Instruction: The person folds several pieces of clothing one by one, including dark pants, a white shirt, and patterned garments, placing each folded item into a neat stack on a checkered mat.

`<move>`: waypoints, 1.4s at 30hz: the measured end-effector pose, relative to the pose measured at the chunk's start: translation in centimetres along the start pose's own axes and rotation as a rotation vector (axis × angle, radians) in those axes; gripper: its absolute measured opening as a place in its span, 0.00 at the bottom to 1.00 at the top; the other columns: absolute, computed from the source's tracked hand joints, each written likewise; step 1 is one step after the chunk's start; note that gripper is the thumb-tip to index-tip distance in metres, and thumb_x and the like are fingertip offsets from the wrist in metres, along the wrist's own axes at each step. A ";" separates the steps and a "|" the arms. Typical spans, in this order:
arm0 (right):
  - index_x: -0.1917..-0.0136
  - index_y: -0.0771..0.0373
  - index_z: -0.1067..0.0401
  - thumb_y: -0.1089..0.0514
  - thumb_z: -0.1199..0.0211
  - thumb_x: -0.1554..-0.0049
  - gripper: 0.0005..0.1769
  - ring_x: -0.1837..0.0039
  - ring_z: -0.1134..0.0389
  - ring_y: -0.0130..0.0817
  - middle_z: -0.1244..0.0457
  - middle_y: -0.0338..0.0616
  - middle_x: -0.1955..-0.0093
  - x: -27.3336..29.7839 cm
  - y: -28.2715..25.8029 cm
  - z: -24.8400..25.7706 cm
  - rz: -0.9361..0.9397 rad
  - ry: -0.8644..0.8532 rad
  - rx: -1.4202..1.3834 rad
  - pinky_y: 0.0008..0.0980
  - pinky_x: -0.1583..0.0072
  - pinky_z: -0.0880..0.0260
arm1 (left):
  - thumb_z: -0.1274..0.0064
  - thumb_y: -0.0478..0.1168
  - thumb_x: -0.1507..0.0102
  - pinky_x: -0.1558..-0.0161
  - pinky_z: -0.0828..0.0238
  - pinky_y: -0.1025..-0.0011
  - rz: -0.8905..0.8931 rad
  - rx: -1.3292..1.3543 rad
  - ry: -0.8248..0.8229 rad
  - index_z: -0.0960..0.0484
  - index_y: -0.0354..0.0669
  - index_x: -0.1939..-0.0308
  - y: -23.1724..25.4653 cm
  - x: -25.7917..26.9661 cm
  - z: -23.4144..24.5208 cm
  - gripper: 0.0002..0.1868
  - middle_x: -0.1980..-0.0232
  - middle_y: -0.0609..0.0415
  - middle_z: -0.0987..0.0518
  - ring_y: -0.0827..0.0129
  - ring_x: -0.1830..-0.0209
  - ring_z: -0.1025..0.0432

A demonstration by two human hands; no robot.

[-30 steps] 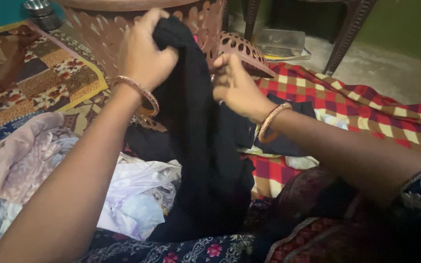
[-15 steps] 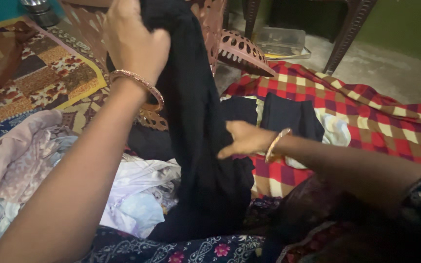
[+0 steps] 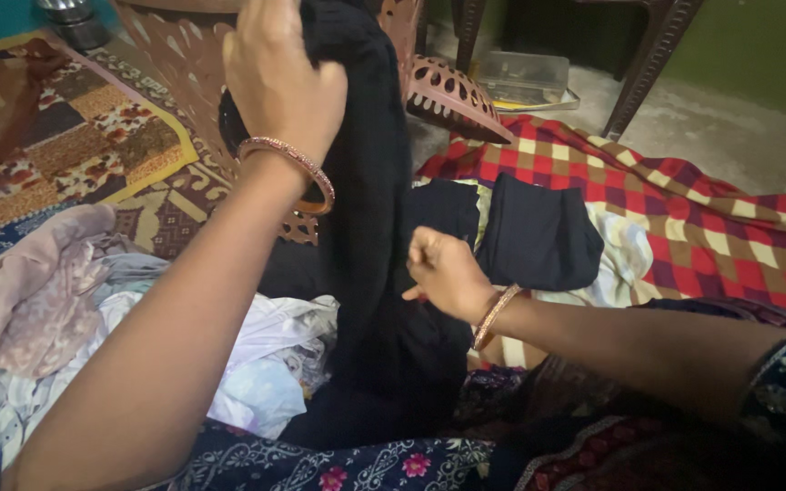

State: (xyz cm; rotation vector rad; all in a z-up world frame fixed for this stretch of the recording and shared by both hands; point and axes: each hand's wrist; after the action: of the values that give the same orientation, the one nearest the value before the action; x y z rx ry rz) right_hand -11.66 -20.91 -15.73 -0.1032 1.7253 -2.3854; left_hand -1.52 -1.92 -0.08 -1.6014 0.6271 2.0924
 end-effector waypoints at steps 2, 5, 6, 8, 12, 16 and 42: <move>0.43 0.71 0.29 0.62 0.38 0.48 0.19 0.61 0.33 0.31 0.37 0.43 0.63 0.2 0.3 -0.2 0.071 -0.022 0.155 0.32 0.55 0.25 | 0.42 0.28 0.50 0.48 0.37 0.51 0.006 0.009 0.002 0.26 0.36 0.53 0.2 -0.1 -0.1 0.21 0.52 0.44 0.24 0.46 0.47 0.30; 0.41 0.71 0.26 0.46 0.28 0.53 0.33 0.52 0.32 0.41 0.37 0.49 0.53 0.3 0.2 -1.0 0.153 0.008 0.345 0.38 0.49 0.29 | 0.40 0.30 0.48 0.49 0.37 0.52 0.013 0.027 0.006 0.27 0.36 0.55 0.9 -0.2 -0.4 0.19 0.53 0.44 0.25 0.45 0.47 0.30; 0.42 0.72 0.27 0.39 0.24 0.54 0.39 0.48 0.32 0.44 0.38 0.51 0.49 0.3 0.1 -1.3 0.177 0.029 0.402 0.39 0.46 0.30 | 0.40 0.30 0.48 0.49 0.37 0.52 0.017 0.030 0.007 0.28 0.36 0.55 1.2 -0.2 -0.4 0.19 0.53 0.44 0.25 0.45 0.48 0.30; 0.47 0.71 0.23 0.34 0.26 0.56 0.40 0.47 0.33 0.49 0.38 0.57 0.51 0.2 -0.1 -1.8 0.147 0.017 0.466 0.41 0.44 0.31 | 0.41 0.29 0.49 0.48 0.37 0.52 0.018 0.048 0.019 0.27 0.36 0.54 1.7 -0.3 -0.5 0.20 0.52 0.43 0.25 0.45 0.48 0.31; 0.55 0.73 0.23 0.36 0.28 0.53 0.34 0.48 0.33 0.51 0.38 0.61 0.54 -0.4 0.6 -2.3 0.137 0.034 0.509 0.43 0.45 0.31 | 0.44 0.27 0.52 0.46 0.37 0.52 0.007 0.085 0.062 0.26 0.37 0.50 2.5 -0.6 -0.4 0.25 0.50 0.42 0.24 0.43 0.47 0.31; 0.58 0.71 0.29 0.45 0.35 0.43 0.23 0.51 0.31 0.56 0.36 0.57 0.56 -2.1 3.3 -1.3 0.061 0.055 0.414 0.47 0.47 0.30 | 0.46 0.26 0.51 0.41 0.34 0.53 0.006 0.136 0.069 0.25 0.38 0.46 1.8 -0.8 0.0 0.27 0.48 0.43 0.23 0.45 0.44 0.29; 0.52 0.75 0.28 0.50 0.31 0.45 0.22 0.54 0.31 0.44 0.32 0.60 0.57 2.1 0.8 0.1 0.138 -0.657 0.465 0.41 0.51 0.29 | 0.67 0.15 0.44 0.47 0.28 0.77 0.241 0.964 0.145 0.31 0.36 0.56 -6.3 -0.1 2.6 0.19 0.57 0.55 0.27 0.70 0.55 0.30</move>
State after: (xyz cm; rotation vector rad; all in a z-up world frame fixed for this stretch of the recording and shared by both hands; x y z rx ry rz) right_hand -13.59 -21.65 -16.61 -0.5938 0.8436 -2.2246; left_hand 0.15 4.68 0.07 -1.1212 1.6263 1.4009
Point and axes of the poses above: each hand's wrist, its own x-axis away from the middle knuckle, its own z-axis out of the back of the hand, y = z × x
